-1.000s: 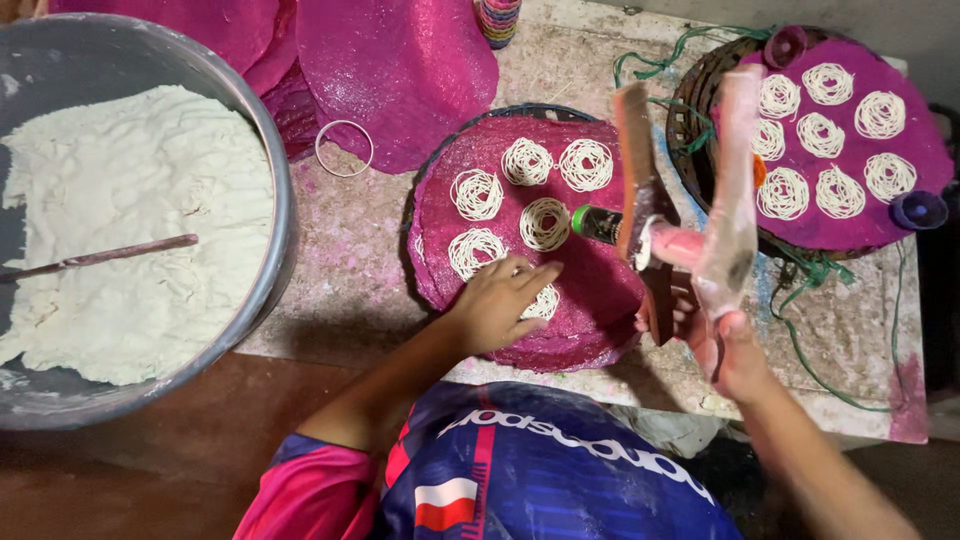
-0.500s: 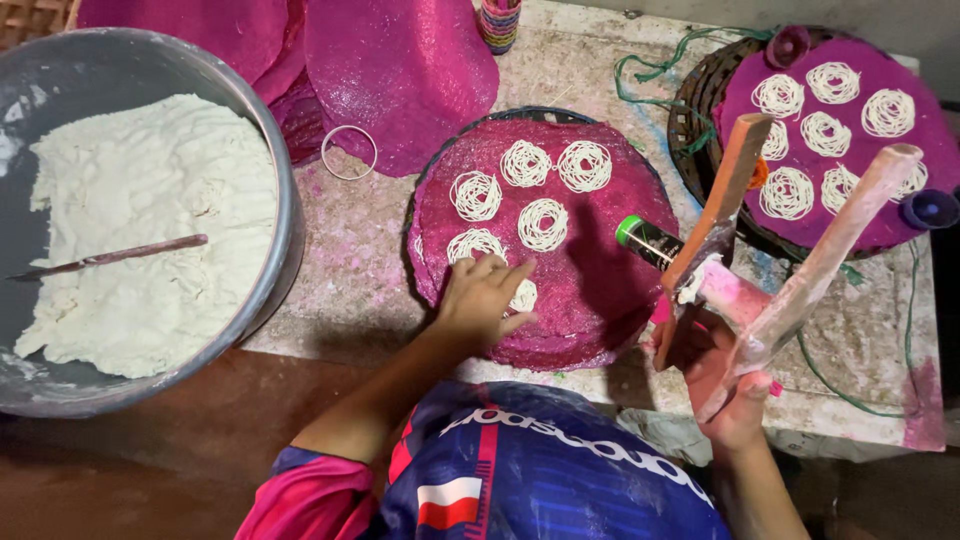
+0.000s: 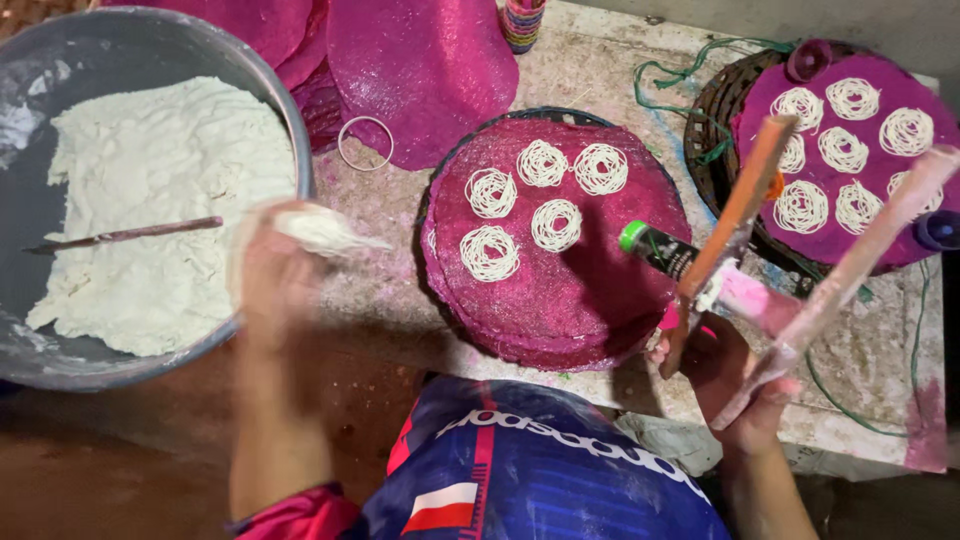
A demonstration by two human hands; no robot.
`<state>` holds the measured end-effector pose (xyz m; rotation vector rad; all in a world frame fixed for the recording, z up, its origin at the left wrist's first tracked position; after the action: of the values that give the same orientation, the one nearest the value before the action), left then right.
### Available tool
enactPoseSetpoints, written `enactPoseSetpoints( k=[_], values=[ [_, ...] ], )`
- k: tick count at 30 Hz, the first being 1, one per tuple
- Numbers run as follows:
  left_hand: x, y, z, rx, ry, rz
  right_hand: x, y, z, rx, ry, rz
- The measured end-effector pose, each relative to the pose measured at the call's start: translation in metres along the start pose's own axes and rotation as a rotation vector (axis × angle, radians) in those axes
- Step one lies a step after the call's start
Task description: The person scoops soft rice dough from a large basin into a handheld wooden noodle press, then squeezes the press over round pink mesh trays to extrude thin noodle strands into nest shapes. They place mesh covers over finished trays, stack the trays, and repeat the filling and pressing cycle.
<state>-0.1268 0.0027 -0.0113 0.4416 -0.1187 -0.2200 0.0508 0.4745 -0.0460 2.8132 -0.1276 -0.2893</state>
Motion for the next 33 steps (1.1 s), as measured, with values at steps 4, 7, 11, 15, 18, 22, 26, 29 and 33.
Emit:
enactPoseSetpoints(
  k=[4, 7, 11, 15, 18, 22, 26, 29, 33],
  values=[
    [0.015, -0.021, 0.052, -0.274, 0.226, 0.434, -0.018, 0.012, 0.001, 0.048, 0.11, -0.103],
    [-0.005, 0.043, 0.03, -0.473, 0.189, 0.424, -0.024, 0.03, 0.013, 0.015, 0.28, -0.29],
    [-0.051, 0.194, -0.058, 0.647, -0.246, -0.662, -0.01, 0.056, 0.038, -0.107, 0.725, -0.476],
    [-0.068, 0.22, -0.093, 0.889, -0.294, -0.801, -0.015, 0.04, 0.026, 0.13, 0.948, -0.469],
    [-0.092, 0.219, -0.119, 1.001, -0.27, -0.729, -0.043, 0.028, 0.012, 0.486, 0.814, -0.62],
    [-0.118, 0.201, -0.137, 1.123, -0.236, -0.676, -0.06, 0.02, 0.027, 0.849, 0.736, -0.587],
    [-0.112, 0.189, -0.143, 1.116, -0.225, -0.692, -0.051, 0.031, 0.034, 0.836, 0.709, -0.566],
    [-0.109, 0.2, -0.152, 1.141, -0.247, -0.638, -0.052, 0.026, 0.019, 0.807, 0.748, -0.557],
    [-0.123, 0.212, -0.139, 1.129, -0.183, -0.688, -0.073, 0.023, 0.009, 0.947, 0.651, -0.549]
  ],
)
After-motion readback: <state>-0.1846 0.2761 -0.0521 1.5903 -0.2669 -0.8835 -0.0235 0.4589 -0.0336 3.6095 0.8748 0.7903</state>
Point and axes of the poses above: each hand's wrist, its own x-axis away from the middle knuckle, its own y-axis out of the palm, z = x × y, the point moved 9 cm from there along -x, towards the middle knuckle, and after that the axes turned 14 degrees about -y, right-handed, at the moved point
